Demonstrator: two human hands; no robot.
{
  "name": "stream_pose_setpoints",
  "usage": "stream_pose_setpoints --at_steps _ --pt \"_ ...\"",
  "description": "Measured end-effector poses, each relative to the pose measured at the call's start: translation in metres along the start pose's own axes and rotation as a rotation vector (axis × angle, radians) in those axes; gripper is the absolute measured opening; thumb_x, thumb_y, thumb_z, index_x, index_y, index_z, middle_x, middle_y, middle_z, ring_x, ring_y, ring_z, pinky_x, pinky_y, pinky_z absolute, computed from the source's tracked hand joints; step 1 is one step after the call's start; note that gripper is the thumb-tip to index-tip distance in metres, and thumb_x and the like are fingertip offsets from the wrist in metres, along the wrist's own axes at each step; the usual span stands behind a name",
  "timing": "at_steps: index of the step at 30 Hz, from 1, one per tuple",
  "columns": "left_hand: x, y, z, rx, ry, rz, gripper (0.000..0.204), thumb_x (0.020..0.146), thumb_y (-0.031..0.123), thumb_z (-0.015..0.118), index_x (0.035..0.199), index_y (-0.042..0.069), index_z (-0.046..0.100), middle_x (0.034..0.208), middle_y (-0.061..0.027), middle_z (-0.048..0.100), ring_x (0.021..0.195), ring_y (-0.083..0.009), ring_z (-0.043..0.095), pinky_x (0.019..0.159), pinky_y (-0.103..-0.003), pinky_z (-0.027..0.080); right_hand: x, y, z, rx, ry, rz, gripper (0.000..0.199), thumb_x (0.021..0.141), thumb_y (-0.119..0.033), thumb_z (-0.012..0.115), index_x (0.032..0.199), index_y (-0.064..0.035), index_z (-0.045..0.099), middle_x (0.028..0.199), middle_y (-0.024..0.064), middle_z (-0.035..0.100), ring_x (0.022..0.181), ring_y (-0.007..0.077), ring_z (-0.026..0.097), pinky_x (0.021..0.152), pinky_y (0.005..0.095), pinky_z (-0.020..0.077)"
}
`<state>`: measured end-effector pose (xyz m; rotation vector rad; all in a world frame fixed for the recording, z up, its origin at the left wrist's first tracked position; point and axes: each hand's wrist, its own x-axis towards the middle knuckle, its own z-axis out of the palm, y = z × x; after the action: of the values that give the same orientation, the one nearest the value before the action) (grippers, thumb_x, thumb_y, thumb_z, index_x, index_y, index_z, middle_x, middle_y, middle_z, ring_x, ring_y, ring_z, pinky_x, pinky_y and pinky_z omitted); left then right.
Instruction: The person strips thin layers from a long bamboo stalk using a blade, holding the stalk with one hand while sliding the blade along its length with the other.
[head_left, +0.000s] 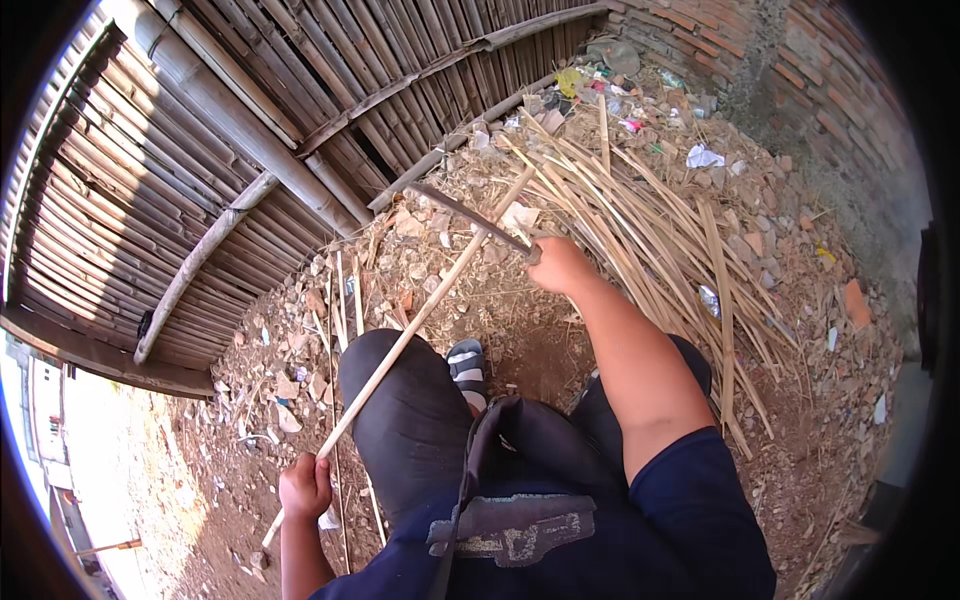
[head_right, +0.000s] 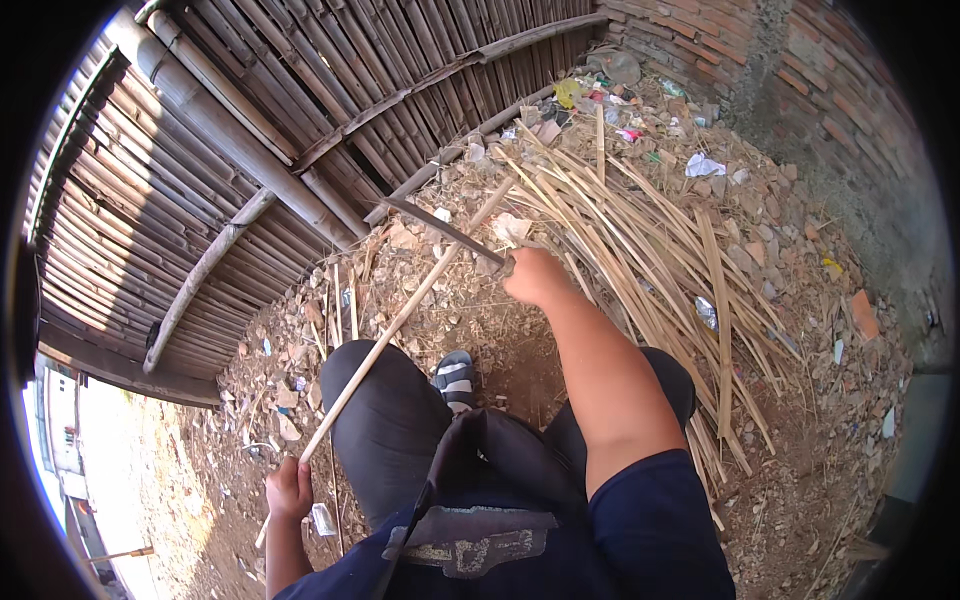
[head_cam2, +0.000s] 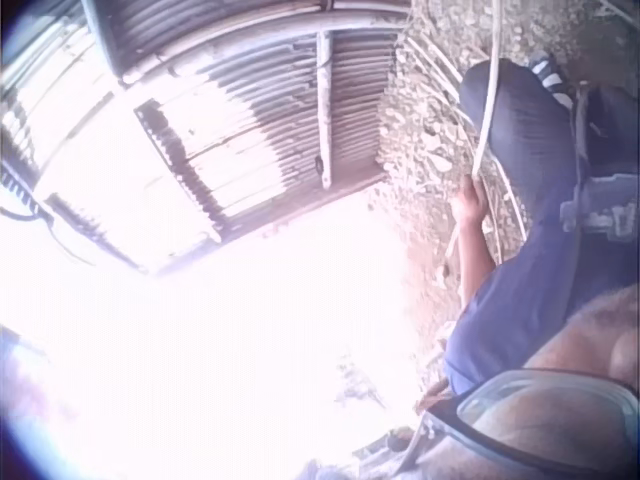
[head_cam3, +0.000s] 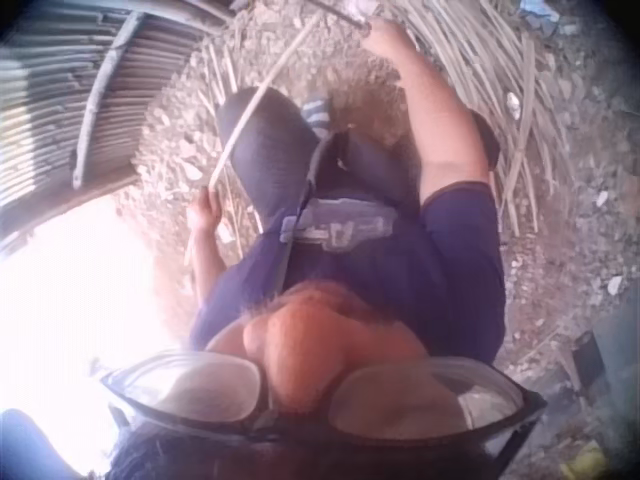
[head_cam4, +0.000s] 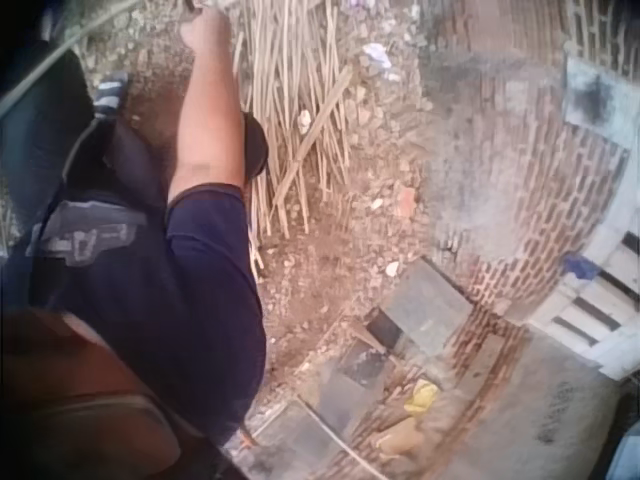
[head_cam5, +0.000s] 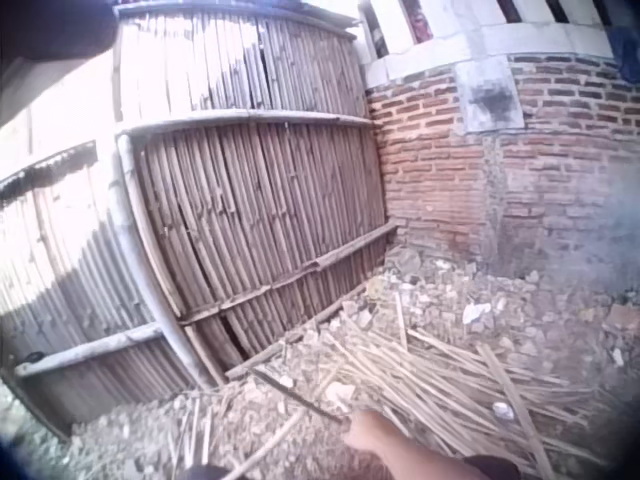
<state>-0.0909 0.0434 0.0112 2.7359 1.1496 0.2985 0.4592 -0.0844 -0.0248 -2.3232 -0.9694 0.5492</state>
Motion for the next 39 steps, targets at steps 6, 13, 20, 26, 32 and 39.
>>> stream_pose_setpoints --at_steps 6,13,20,26,32,39 --pt "-0.009 -0.009 -0.018 -0.007 -0.038 -0.027 0.033 0.101 0.023 0.061 0.075 0.006 0.049 0.057 -0.0197 0.055 0.055 -0.0447 0.059 0.051 -0.053 0.044 -0.022 -0.049 -0.020 -0.131 -0.006 -0.126 0.025 0.081 -0.022 0.073 0.104 -0.0120 0.073 0.095 0.0140 0.075 0.092 0.0356 0.073 0.081 0.0486 0.0576" --pt "-0.015 -0.007 -0.007 -0.009 -0.020 -0.009 0.033 0.100 0.024 0.061 0.075 0.007 0.050 0.057 -0.0189 0.056 0.054 -0.0444 0.060 0.049 -0.052 0.045 -0.027 -0.044 -0.023 -0.225 -0.127 -0.242 0.026 0.079 -0.021 0.070 0.104 -0.0134 0.075 0.089 0.0150 0.074 0.090 0.0377 0.072 0.081 0.0483 0.0578" --pt "-0.008 -0.033 -0.038 0.080 -0.063 -0.040 0.032 0.100 0.026 0.059 0.076 0.006 0.053 0.059 -0.0207 0.058 0.056 -0.0466 0.060 0.052 -0.056 0.046 -0.013 -0.026 -0.010 -0.154 0.065 -0.165 0.030 0.080 -0.022 0.072 0.108 -0.0101 0.074 0.098 0.0159 0.074 0.096 0.0367 0.072 0.083 0.0475 0.0578" --pt "-0.014 -0.023 -0.022 0.039 -0.071 -0.023 0.032 0.100 0.026 0.060 0.076 0.006 0.052 0.059 -0.0205 0.058 0.057 -0.0459 0.060 0.052 -0.054 0.046 -0.034 -0.054 -0.013 -0.366 -0.151 -0.368 0.030 0.079 -0.023 0.073 0.108 -0.0130 0.075 0.100 0.0151 0.075 0.093 0.0368 0.072 0.084 0.0482 0.0577" --pt "-0.006 -0.037 -0.046 0.125 -0.067 -0.003 0.033 0.100 0.026 0.059 0.075 0.006 0.051 0.061 -0.0201 0.059 0.058 -0.0460 0.060 0.053 -0.054 0.047 -0.005 -0.013 -0.007 -0.117 -0.018 -0.099 0.032 0.082 -0.024 0.072 0.111 -0.0106 0.074 0.103 0.0162 0.075 0.095 0.0383 0.072 0.085 0.0482 0.0576" --pt "-0.015 -0.028 -0.031 0.084 -0.063 0.004 0.032 0.098 0.026 0.062 0.076 0.006 0.050 0.060 -0.0210 0.057 0.057 -0.0472 0.058 0.051 -0.055 0.044 -0.047 -0.071 -0.006 -0.389 -0.130 -0.482 0.018 0.076 -0.017 0.071 0.094 -0.0139 0.073 0.086 0.0128 0.073 0.087 0.0359 0.072 0.078 0.0499 0.0572"
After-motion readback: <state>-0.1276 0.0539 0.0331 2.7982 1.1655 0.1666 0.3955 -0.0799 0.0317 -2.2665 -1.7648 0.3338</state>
